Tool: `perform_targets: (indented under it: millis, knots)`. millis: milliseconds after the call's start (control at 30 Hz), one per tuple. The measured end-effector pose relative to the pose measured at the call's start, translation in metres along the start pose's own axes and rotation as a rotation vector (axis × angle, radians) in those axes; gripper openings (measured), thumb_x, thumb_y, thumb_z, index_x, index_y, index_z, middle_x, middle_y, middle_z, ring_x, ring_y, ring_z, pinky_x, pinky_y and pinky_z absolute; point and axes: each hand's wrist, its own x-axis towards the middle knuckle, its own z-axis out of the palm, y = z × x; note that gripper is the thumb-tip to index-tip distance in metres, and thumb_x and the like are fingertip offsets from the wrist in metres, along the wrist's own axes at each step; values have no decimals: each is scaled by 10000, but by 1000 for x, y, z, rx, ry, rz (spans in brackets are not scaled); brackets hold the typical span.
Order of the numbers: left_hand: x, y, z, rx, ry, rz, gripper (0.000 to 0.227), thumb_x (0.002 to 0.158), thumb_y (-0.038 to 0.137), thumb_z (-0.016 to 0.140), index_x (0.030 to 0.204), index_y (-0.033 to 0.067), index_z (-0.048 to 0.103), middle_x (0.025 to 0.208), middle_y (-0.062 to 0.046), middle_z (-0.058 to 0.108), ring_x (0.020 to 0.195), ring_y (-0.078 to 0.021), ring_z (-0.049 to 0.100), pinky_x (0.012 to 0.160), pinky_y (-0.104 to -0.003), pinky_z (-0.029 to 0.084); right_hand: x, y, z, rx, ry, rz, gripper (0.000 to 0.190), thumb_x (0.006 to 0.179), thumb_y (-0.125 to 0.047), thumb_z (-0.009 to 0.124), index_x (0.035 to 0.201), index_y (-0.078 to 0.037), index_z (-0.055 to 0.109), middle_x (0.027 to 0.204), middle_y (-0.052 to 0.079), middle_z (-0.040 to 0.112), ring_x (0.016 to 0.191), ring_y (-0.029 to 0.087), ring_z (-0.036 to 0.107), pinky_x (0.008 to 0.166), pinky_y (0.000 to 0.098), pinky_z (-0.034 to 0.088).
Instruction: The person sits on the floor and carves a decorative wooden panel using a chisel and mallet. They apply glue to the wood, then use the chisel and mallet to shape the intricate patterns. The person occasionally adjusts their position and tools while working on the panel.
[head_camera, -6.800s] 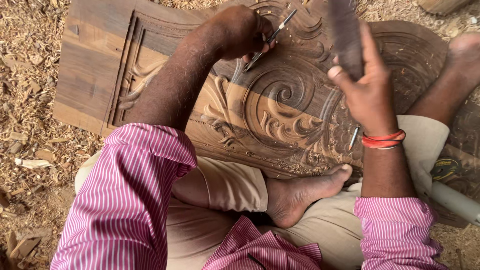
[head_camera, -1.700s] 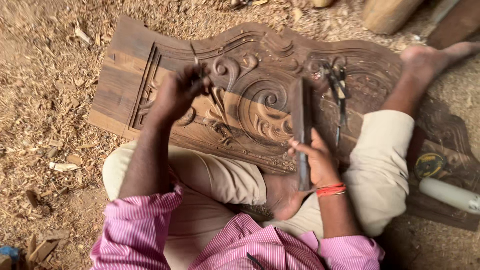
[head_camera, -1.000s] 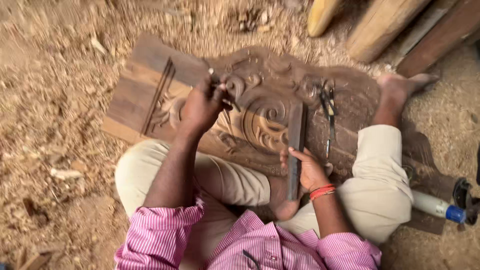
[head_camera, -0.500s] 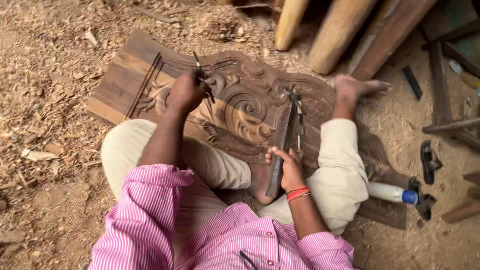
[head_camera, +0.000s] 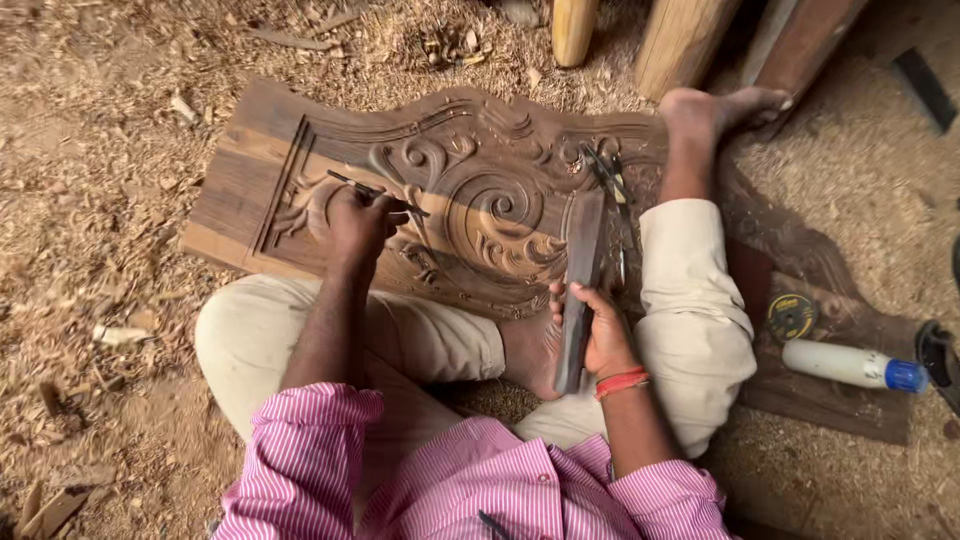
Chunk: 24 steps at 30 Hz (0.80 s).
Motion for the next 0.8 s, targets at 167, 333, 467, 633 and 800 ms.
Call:
perform_targets:
  millis: [167, 333, 467, 633, 800]
  knots:
    - [30, -12, 40, -119, 74, 113, 172, 951, 78, 655, 1054, -55, 620, 891, -137, 741, 688, -151, 752, 565, -263, 555, 19, -9, 4, -150, 92, 13, 261, 906, -216, 725, 1088, -38, 668, 946, 77, 718, 783, 182, 688, 692, 324, 569]
    - [76, -22, 75, 68, 261, 256, 197, 951, 114, 684, 1080, -26, 633, 915, -119, 755, 748, -193, 747, 635, -293, 586, 34, -46, 39, -308, 91, -3, 233, 912, -166, 732, 1095, -54, 639, 934, 72, 714, 765, 158, 675, 669, 313, 552]
    - [112, -27, 94, 300, 326, 330, 197, 940, 145, 754, 1022, -15, 673, 925, -142, 768, 815, -240, 762, 761, -338, 589, 58, -74, 64, -442, 160, -23, 229, 907, -164, 723, 1090, -54, 642, 949, 52, 713, 758, 132, 666, 648, 293, 545]
    - [116, -26, 108, 176, 478, 409, 146, 972, 123, 728, 1011, -3, 665, 913, -138, 747, 811, -245, 729, 791, -357, 573, 86, -91, 81, -485, 186, -87, 230, 914, -148, 720, 1108, -65, 627, 933, 42, 689, 741, 118, 655, 648, 258, 538]
    - [104, -19, 110, 147, 454, 438, 135, 989, 106, 711, 1028, 9, 625, 908, -131, 712, 822, -225, 710, 794, -361, 574, 107, -115, 110, -778, 9, -254, 232, 947, -128, 743, 1113, -29, 614, 953, 27, 680, 804, 97, 652, 738, 252, 543]
